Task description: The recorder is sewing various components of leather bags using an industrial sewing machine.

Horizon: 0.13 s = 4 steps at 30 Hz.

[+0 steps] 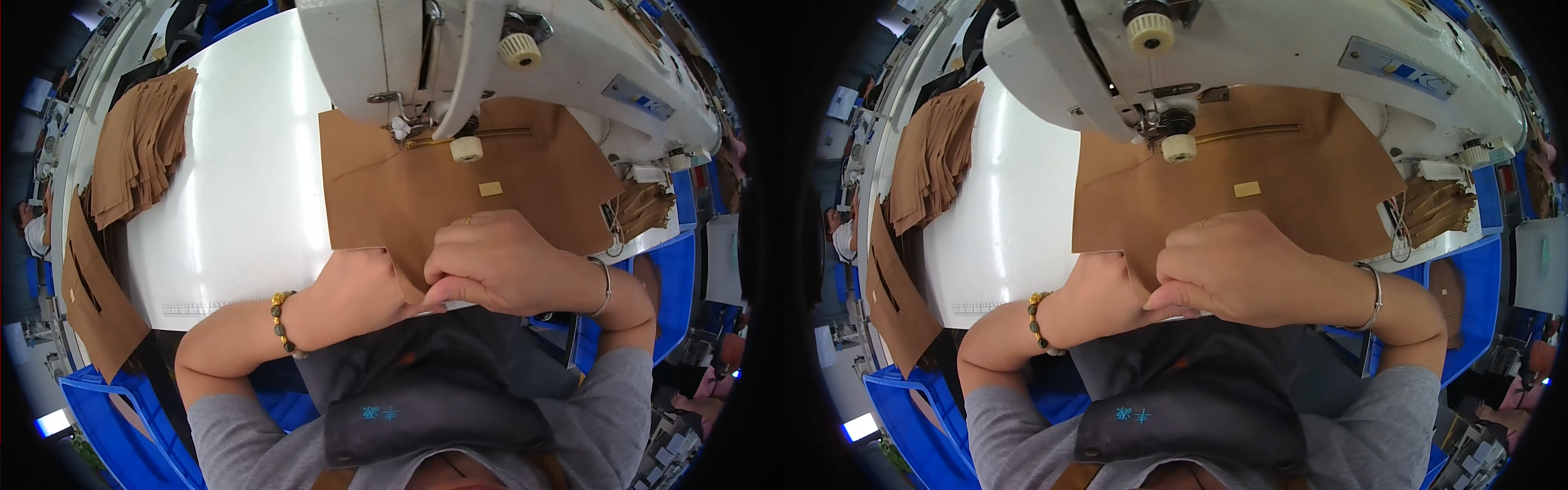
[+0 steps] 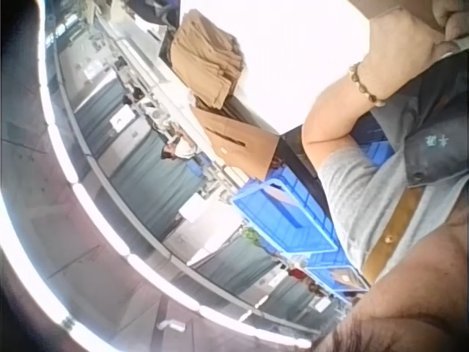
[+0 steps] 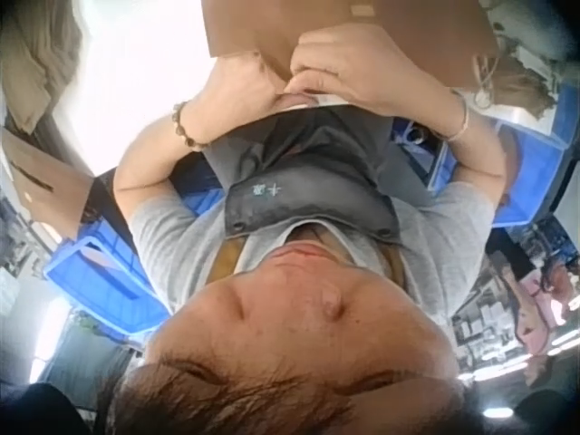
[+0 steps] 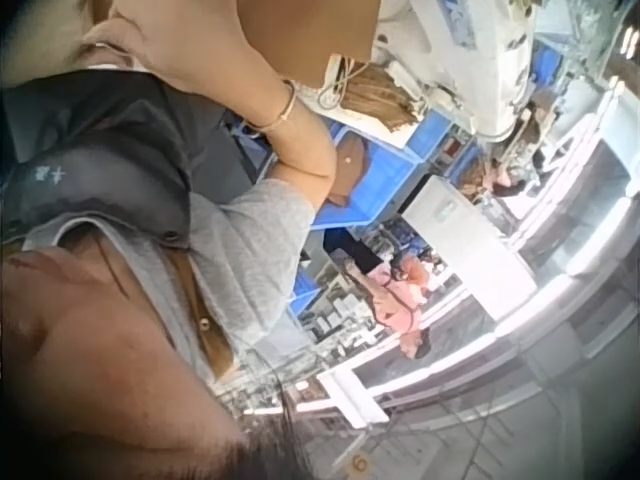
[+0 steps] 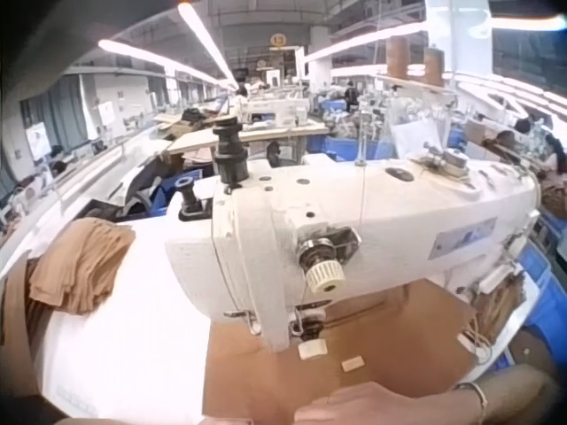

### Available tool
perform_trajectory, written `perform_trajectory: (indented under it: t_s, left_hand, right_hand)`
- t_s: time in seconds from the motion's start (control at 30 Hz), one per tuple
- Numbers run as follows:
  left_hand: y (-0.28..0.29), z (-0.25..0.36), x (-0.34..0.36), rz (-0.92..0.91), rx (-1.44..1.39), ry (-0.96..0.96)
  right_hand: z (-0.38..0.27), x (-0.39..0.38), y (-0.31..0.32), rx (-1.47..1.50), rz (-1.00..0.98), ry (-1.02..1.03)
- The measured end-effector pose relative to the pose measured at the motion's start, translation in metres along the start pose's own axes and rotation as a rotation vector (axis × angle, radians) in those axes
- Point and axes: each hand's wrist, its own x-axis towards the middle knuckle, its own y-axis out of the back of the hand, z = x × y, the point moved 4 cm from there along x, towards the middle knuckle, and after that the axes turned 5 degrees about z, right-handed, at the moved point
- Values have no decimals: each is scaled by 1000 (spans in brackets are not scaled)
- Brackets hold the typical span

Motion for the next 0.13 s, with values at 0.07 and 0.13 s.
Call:
perform_trajectory:
  t_s: [0.07, 0.13]
  left_hand:
    - [3, 1, 0, 208, -43, -35]
    - [7, 4, -1, 494, -78, -82]
  right_hand:
    - [10, -5, 4, -108, 61, -54]
    - [18, -9, 9, -215, 115, -101]
